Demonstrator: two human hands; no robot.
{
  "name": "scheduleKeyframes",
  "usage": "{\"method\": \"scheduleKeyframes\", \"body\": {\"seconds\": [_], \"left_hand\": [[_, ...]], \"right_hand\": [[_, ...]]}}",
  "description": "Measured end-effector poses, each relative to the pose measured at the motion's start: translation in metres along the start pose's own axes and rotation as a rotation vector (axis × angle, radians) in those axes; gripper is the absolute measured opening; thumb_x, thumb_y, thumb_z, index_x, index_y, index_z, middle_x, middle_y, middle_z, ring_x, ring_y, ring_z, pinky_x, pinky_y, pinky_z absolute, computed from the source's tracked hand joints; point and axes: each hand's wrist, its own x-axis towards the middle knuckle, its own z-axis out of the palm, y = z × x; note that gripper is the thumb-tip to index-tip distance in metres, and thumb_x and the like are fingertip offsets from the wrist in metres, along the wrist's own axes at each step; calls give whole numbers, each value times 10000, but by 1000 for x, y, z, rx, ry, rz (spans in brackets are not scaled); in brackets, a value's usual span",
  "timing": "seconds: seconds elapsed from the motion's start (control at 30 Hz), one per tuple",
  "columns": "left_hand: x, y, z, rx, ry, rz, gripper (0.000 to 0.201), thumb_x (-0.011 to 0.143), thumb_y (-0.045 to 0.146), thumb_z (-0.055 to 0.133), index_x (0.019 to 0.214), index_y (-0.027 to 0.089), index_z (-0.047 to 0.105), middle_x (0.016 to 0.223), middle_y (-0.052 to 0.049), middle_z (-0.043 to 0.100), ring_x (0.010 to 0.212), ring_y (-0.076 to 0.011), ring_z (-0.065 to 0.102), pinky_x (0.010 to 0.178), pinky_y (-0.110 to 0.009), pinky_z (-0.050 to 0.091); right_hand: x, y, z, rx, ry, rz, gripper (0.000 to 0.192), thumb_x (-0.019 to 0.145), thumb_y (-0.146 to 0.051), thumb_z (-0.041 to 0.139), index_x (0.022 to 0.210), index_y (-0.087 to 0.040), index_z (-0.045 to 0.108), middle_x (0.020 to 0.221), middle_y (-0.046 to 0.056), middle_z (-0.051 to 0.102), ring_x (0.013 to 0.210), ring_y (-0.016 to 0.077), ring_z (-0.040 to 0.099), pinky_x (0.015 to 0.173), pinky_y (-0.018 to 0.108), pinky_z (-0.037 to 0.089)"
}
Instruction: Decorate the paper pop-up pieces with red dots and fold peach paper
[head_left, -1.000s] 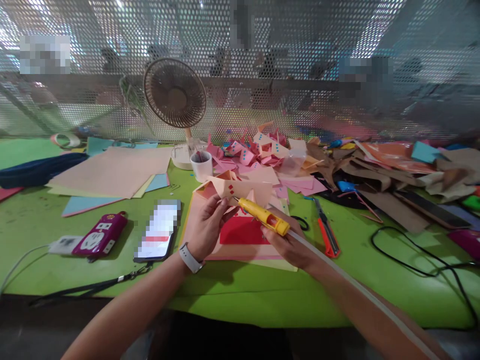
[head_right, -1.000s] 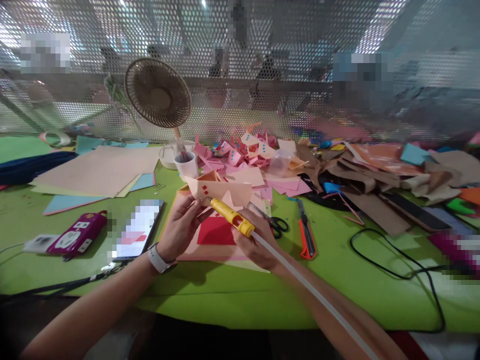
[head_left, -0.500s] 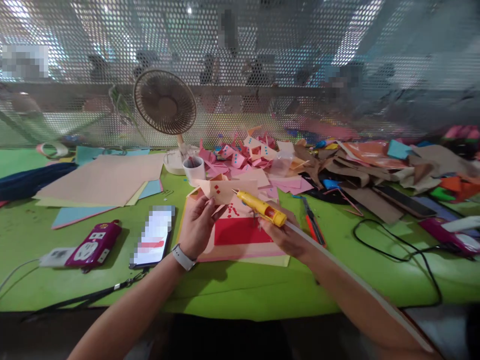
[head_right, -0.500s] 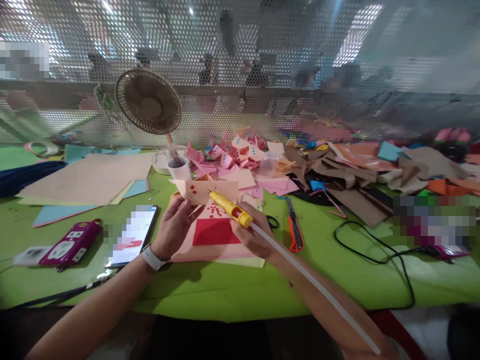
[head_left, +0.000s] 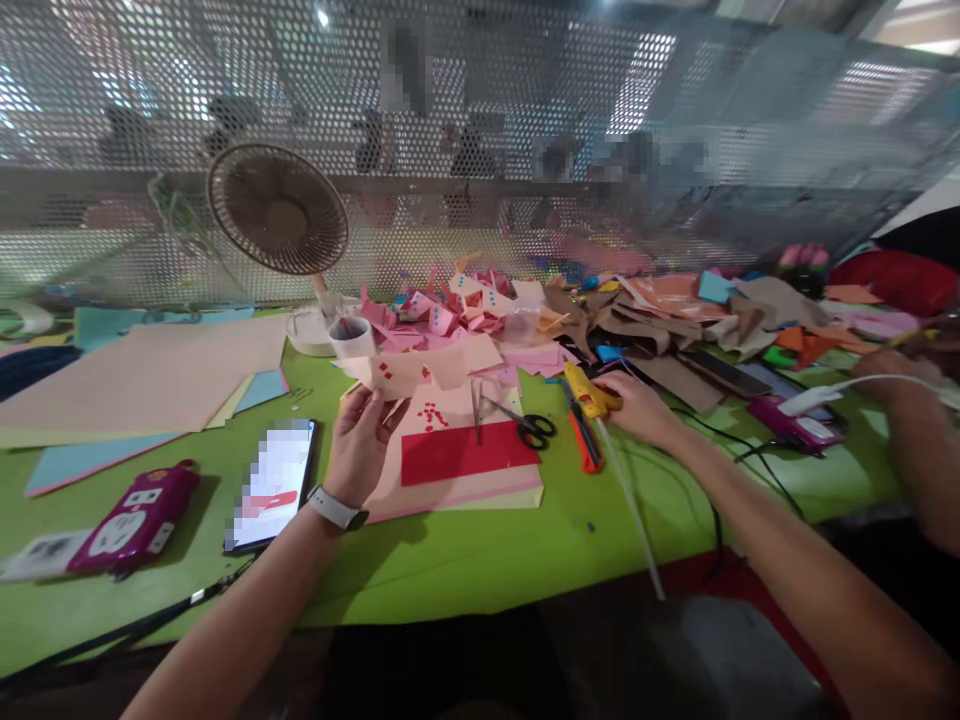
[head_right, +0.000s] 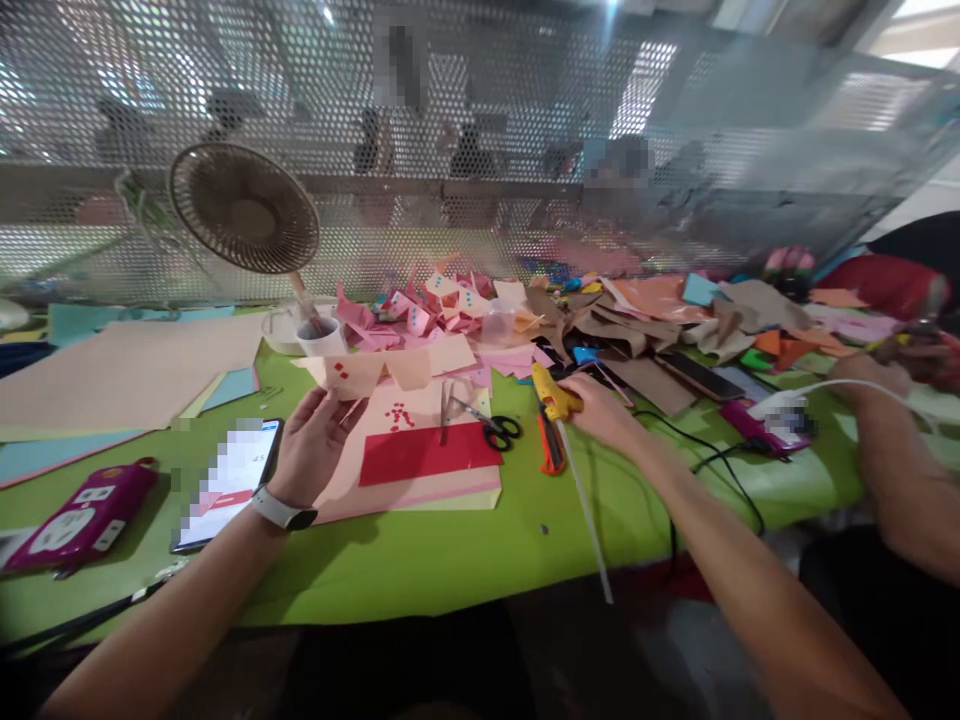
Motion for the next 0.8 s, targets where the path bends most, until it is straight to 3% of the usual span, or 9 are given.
{"method": "scheduleKeyframes", "body": {"seconds": [0.1, 0.23, 0.5, 0.8], "left_hand": [[2, 1, 0, -23, 37, -9, 212, 708, 267, 820, 849, 215, 670, 990, -6, 732, 951, -151, 693, 997, -373, 522], [4, 3, -1, -29, 76, 0, 207, 707, 248, 816, 836, 214, 659, 930, 1, 746, 921, -152, 702, 1012, -392, 517], [7, 8, -1, -7, 89, 23, 143, 749, 220, 779, 823, 206, 658, 937, -11, 745, 917, -148, 706, 993, -360, 539], [8, 6, -3, -17, 74, 26, 144, 755, 233, 778, 825, 210, 655, 924, 0, 745, 919, -133, 701, 1022, -359, 513]], "right_hand": [[3, 32, -9, -22, -85, -7, 298, 688, -181, 603, 979, -173, 668, 1029, 117, 666, 959, 259, 621, 863, 374, 489], [10, 52, -18, 56, -159, -25, 316, 663, -121, 638, 971, -154, 703, 1038, 149, 672, 978, 281, 619, 880, 398, 471], [-7, 53, -26, 75, -158, -1, 290, 744, -89, 595, 1004, -103, 724, 1079, 195, 665, 1004, 260, 619, 892, 374, 422], [-2, 59, -27, 5, -192, 39, 330, 665, -146, 661, 989, -140, 725, 1064, 155, 696, 961, 286, 641, 869, 392, 467]]}}
